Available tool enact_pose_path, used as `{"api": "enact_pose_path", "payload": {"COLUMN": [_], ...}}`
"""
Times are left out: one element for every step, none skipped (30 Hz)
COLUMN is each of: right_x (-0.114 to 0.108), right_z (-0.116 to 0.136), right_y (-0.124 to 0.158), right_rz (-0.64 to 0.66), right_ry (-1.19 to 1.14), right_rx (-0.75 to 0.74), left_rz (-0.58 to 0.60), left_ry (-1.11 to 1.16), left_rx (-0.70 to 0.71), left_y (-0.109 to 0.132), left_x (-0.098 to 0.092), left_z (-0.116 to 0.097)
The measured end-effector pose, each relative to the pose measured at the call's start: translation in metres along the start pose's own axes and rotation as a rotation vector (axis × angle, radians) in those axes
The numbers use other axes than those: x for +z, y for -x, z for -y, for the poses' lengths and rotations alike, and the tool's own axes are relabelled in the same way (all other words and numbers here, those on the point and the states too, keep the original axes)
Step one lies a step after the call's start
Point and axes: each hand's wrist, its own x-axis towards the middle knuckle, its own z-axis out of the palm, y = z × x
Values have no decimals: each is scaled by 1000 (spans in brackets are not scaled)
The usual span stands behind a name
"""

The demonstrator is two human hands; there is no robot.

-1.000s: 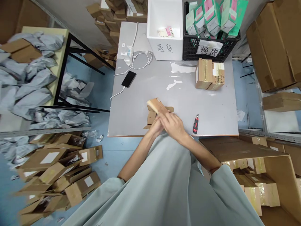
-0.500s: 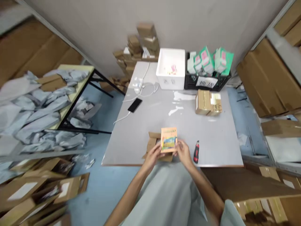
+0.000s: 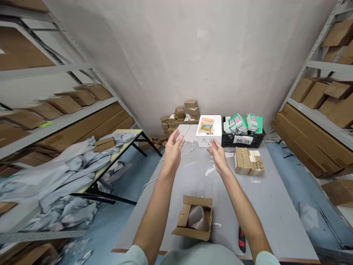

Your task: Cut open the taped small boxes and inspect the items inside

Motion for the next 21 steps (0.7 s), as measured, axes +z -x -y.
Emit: {"api": "enact_pose_path", "payload": {"right_x": [1, -4, -14, -29, -48, -70, -95, -120, -145, -169, -191, -209, -224, -235, -243, -247, -248, -246, -242, -236, -229], "right_z": [2, -2, -11, -24, -40, -59, -78, -97, -115, -131, -143, -152, -158, -162, -164, -166, -168, -171, -173, -177, -180], "right_y": [2, 9, 18, 30, 44, 61, 80, 102, 126, 152, 178, 204, 227, 246, 260, 270, 274, 274, 270, 264, 256], "right_rz": [44, 89, 126, 143, 136, 102, 37, -39, -109, -173, -220, -254, -280, -298, -309, -316, -318, -318, -314, -302, -278], "right_ry": [32, 75, 122, 166, 205, 238, 266, 297, 328, 354, 374, 387, 396, 403, 409, 414, 415, 412, 406, 400, 401], "right_rx": [-38, -55, -43, -5, 61, 147, 245, 352, 457, 556, 648, 730, 803, 864, 910, 938, 950, 949, 944, 942, 946], "left_rz": [1, -2, -3, -5, -11, -18, -28, -50, -78, -98, -119, -134, -144, -150, -151, -147, -141, -132, -122, -110, -91], "left_ry": [-5, -22, -50, -89, -135, -185, -233, -278, -320, -353, -378, -394, -402, -404, -401, -395, -384, -369, -351, -326, -297], "left_rx": [64, 110, 129, 118, 73, -7, -120, -258, -399, -538, -670, -783, -878, -952, -1005, -1040, -1061, -1070, -1069, -1063, -1059], "left_y": [-1, 4, 12, 25, 40, 58, 79, 102, 127, 152, 177, 201, 223, 241, 256, 267, 274, 278, 280, 280, 279], "left_x": [-3, -11, -22, -36, -52, -70, -90, -110, -130, -149, -166, -180, -192, -201, -206, -210, -211, -210, -208, -205, -202], "left_z": [-10, -12, -7, 5, 22, 43, 66, 88, 109, 128, 143, 155, 165, 173, 180, 186, 191, 197, 202, 206, 209]}}
